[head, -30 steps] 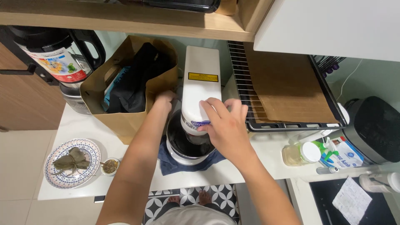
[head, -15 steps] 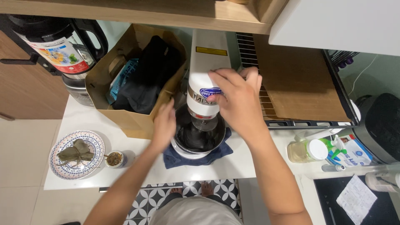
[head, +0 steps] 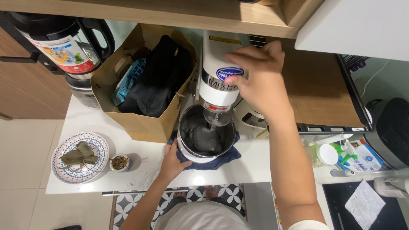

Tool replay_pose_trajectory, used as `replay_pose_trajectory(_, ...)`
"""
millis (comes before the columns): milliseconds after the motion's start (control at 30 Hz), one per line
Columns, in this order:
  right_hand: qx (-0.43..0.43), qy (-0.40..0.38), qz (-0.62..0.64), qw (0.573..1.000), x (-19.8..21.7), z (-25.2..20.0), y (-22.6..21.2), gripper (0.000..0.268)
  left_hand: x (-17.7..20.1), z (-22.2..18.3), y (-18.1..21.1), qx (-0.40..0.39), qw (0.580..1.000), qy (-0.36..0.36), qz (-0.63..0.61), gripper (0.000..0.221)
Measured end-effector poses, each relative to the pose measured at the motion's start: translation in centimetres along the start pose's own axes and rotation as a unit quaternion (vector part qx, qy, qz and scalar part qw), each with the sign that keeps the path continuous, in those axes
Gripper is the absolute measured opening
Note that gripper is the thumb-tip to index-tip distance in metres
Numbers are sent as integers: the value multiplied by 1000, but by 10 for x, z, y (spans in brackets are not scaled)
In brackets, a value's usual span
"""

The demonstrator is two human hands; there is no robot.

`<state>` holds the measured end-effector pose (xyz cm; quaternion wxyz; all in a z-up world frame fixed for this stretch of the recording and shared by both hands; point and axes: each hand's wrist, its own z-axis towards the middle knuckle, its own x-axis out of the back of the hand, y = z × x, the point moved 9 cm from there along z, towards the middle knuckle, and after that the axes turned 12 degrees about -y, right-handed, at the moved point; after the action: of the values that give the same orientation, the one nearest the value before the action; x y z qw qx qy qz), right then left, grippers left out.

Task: Kneading and mixing a black-colored dough using a scraper and stand mixer.

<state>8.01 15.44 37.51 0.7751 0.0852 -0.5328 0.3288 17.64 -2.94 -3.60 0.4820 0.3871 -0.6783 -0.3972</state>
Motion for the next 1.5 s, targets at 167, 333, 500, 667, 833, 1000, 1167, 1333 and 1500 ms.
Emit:
replay_pose_trajectory(167, -3, 0, 15, 1000, -5, 13, 16, 47, 1, -3, 1, 57, 995, -45, 62, 125)
replay_pose_trajectory(333, -69, -35, 47, 996, -13, 25, 37, 46, -1, 8, -40, -5, 993, 40, 114, 97)
replay_pose_trajectory(500, -86, -51, 30, 995, -20, 30, 44, 46, 7, -2, -52, 29, 994, 87, 66, 48)
replay_pose_trajectory(667, -70, -38, 2, 997, -18, 28, 42, 48, -14, -11, -95, 86, 901, 80, -418, 34)
replay_pose_trajectory(833, -36, -23, -6, 999, -14, 22, 26, 48, -12, -5, -72, -26, 892, 78, -444, 52)
replay_pose_trajectory(1000, -32, 9, -14, 999, -8, 14, 15, 48, -7, 0, -63, 70, 961, 148, -224, 59)
replay_pose_trajectory(1167, -22, 18, -17, 999, -5, 10, 14, 48, -18, 5, -81, 175, 938, 137, -267, 62)
replay_pose_trajectory(1333, -49, -13, -14, 999, -8, 21, 24, 47, -12, 2, -72, 211, 950, 123, -196, 63)
replay_pose_trajectory(1500, -93, -43, 1, 995, -9, 43, 42, 43, -10, 0, -67, 209, 954, 121, -177, 65)
